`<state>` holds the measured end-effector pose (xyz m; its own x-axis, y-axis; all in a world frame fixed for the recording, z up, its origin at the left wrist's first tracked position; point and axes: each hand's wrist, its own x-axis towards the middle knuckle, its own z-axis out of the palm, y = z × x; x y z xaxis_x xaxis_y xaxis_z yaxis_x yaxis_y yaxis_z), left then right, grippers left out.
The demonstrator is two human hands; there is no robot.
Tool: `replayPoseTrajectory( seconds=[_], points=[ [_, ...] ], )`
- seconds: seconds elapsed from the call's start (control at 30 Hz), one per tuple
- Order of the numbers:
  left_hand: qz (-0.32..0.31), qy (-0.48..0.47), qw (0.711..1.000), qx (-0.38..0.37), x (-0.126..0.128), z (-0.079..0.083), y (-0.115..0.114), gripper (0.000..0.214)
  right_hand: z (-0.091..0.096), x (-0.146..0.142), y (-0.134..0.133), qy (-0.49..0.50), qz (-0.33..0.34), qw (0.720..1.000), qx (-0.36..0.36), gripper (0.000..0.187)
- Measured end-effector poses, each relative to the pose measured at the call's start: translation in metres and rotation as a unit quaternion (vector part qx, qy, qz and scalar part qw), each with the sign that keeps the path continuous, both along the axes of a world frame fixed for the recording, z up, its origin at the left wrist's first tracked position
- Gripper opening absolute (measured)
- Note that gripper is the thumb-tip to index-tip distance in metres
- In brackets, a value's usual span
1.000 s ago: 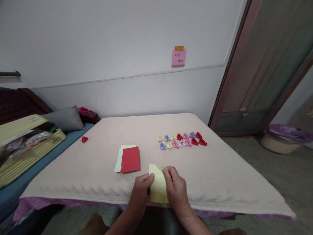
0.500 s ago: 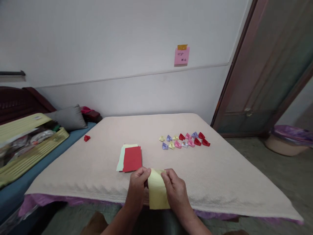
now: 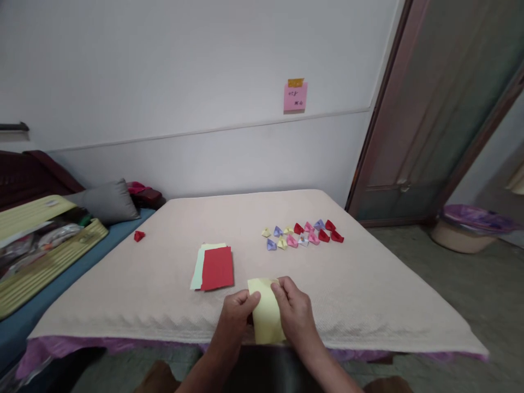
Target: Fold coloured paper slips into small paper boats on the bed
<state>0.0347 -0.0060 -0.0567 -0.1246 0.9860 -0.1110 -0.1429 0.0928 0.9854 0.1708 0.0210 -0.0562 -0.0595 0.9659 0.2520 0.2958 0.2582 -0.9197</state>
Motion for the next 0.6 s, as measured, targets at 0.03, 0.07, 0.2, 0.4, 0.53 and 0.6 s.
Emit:
replayPoseTrajectory(
  seconds=[0.03, 0.07, 0.2, 0.4, 0.53, 0.6],
  points=[
    [0.005, 0.002, 1.000, -0.001, 0.0002, -0.0016, 0.0004, 0.040, 0.0011, 0.0017, 0.0020, 0.010, -0.006, 1.000, -0.001, 0.028],
    [0.012, 0.001, 1.000, 0.000, 0.0002, -0.0025, 0.0007, 0.041, 0.0019, 0.0032, 0.0038, 0.020, -0.013, 1.000, -0.002, 0.029],
    [-0.017, -0.009, 1.000, -0.004, 0.0016, -0.0017, 0.0009, 0.035, 0.0025, 0.0059, 0.0077, 0.035, -0.020, 0.999, -0.003, 0.029],
    [-0.039, 0.023, 0.999, -0.007, 0.0063, -0.0026, -0.0033, 0.041, -0.0001, 0.0063, 0.0088, 0.024, -0.030, 0.999, 0.000, 0.028],
    [-0.009, 0.019, 1.000, -0.004, 0.0060, -0.0048, -0.0043, 0.043, -0.0022, 0.0066, 0.0099, 0.029, -0.038, 0.999, 0.005, 0.027],
    [0.002, 0.003, 1.000, -0.002, 0.0065, -0.0048, -0.0042, 0.039, -0.0026, 0.0044, 0.0088, 0.022, -0.033, 0.999, 0.007, 0.027]
  ],
)
